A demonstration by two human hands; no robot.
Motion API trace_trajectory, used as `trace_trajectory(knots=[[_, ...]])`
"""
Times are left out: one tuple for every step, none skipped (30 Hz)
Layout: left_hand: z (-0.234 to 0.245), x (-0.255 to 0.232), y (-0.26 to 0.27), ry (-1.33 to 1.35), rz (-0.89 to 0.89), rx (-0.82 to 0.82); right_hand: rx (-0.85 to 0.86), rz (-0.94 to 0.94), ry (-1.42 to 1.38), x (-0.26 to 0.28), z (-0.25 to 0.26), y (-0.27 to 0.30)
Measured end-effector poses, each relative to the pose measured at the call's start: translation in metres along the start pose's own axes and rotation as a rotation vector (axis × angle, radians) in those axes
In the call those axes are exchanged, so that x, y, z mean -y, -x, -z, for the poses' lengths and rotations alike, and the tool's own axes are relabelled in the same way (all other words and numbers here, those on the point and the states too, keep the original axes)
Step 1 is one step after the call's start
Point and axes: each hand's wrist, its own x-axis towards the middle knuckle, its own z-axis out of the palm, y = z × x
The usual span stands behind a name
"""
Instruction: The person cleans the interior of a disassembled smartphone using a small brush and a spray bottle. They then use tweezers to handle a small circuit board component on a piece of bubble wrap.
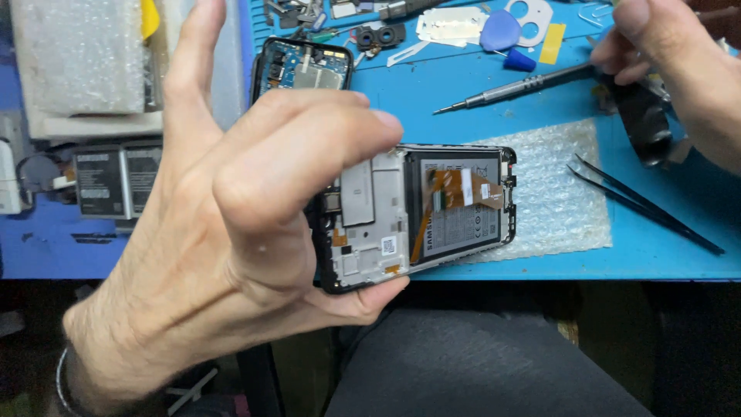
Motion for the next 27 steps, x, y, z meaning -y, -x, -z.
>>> trace_trajectory(knots=[[0.001, 0.003, 0.000, 0.061, -0.013, -0.020, 0.005, 0.022, 0.019, 0.002, 0.000, 0.000], [0.002, 0.006, 0.000, 0.118, -0.026, -0.047, 0.009, 0.048, 0.042, 0.003, 0.001, -0.001], [-0.001, 0.008, 0.001, 0.102, -0.016, -0.055, 0.013, 0.068, 0.044, -0.007, 0.001, -0.003], [-0.001, 0.012, 0.002, 0.190, -0.039, -0.087, -0.008, 0.021, 0.025, -0.016, -0.002, -0.008], [-0.002, 0.015, 0.004, 0.277, -0.063, -0.120, -0.028, -0.025, 0.004, -0.024, -0.005, -0.014], [-0.008, 0.010, 0.006, 0.263, -0.057, -0.127, -0.026, -0.009, 0.007, -0.026, -0.006, -0.018], [-0.016, 0.004, 0.007, 0.352, -0.031, -0.148, -0.042, -0.035, -0.018, -0.028, -0.007, -0.022], [-0.027, -0.001, 0.006, 0.452, -0.012, -0.170, -0.063, -0.072, -0.037, -0.032, -0.005, -0.022], [-0.037, -0.005, 0.004, 0.450, -0.016, -0.180, -0.066, -0.068, -0.028, -0.009, 0.002, -0.014], [-0.047, -0.010, 0.001, 0.604, 0.011, -0.207, -0.069, 0.143, 0.039, 0.014, 0.009, -0.007], [-0.057, -0.014, -0.001, 0.758, 0.036, -0.232, -0.069, 0.352, 0.106, 0.037, 0.015, 0.001], [-0.063, -0.017, -0.003, 0.754, 0.034, -0.236, -0.070, 0.357, 0.108, 0.016, 0.009, -0.006], [-0.070, -0.021, -0.005, 0.906, 0.062, -0.255, -0.050, 0.181, 0.041, -0.005, 0.003, -0.012], [-0.078, -0.025, -0.006, 1.060, 0.092, -0.274, -0.025, 0.003, -0.024, -0.027, -0.002, -0.019], [-0.083, -0.029, -0.008, 1.059, 0.091, -0.280, -0.023, 0.007, -0.020, -0.006, 0.001, -0.011], [-0.087, -0.031, -0.009, 1.074, 0.133, -0.271, -0.086, 0.156, 0.049, 0.016, 0.004, -0.004], [-0.092, -0.034, -0.011, 1.089, 0.174, -0.262, -0.148, 0.306, 0.119, 0.037, 0.007, 0.004], [-0.092, -0.035, -0.012, 1.089, 0.172, -0.264, -0.150, 0.307, 0.121, 0.031, 0.005, 0.002], [-0.093, -0.035, -0.012, 1.039, 0.167, -0.213, -0.149, 0.284, 0.071, 0.024, 0.004, -0.001], [-0.094, -0.035, -0.013, 0.990, 0.160, -0.163, -0.149, 0.258, 0.022, 0.018, 0.003, -0.002], [-0.090, -0.034, -0.015, 0.991, 0.156, -0.165, -0.152, 0.258, 0.026, 0.037, 0.005, 0.003], [-0.087, -0.032, -0.016, 1.108, 0.221, -0.145, -0.164, 0.311, 0.059, 0.056, 0.006, 0.007], [-0.083, -0.030, -0.018, 1.223, 0.288, -0.123, -0.175, 0.364, 0.092, 0.075, 0.007, 0.012], [-0.086, -0.028, -0.018, 1.222, 0.284, -0.121, -0.178, 0.364, 0.094, 0.071, 0.007, 0.011], [-0.089, -0.025, -0.018, 1.362, 0.310, -0.221, -0.178, 0.335, 0.082, 0.068, 0.006, 0.010], [-0.092, -0.022, -0.018, 1.500, 0.337, -0.323, -0.176, 0.307, 0.069, 0.066, 0.006, 0.009], [-0.084, -0.021, -0.028, 1.499, 0.335, -0.321, -0.179, 0.308, 0.069, 0.045, 0.005, 0.003]])
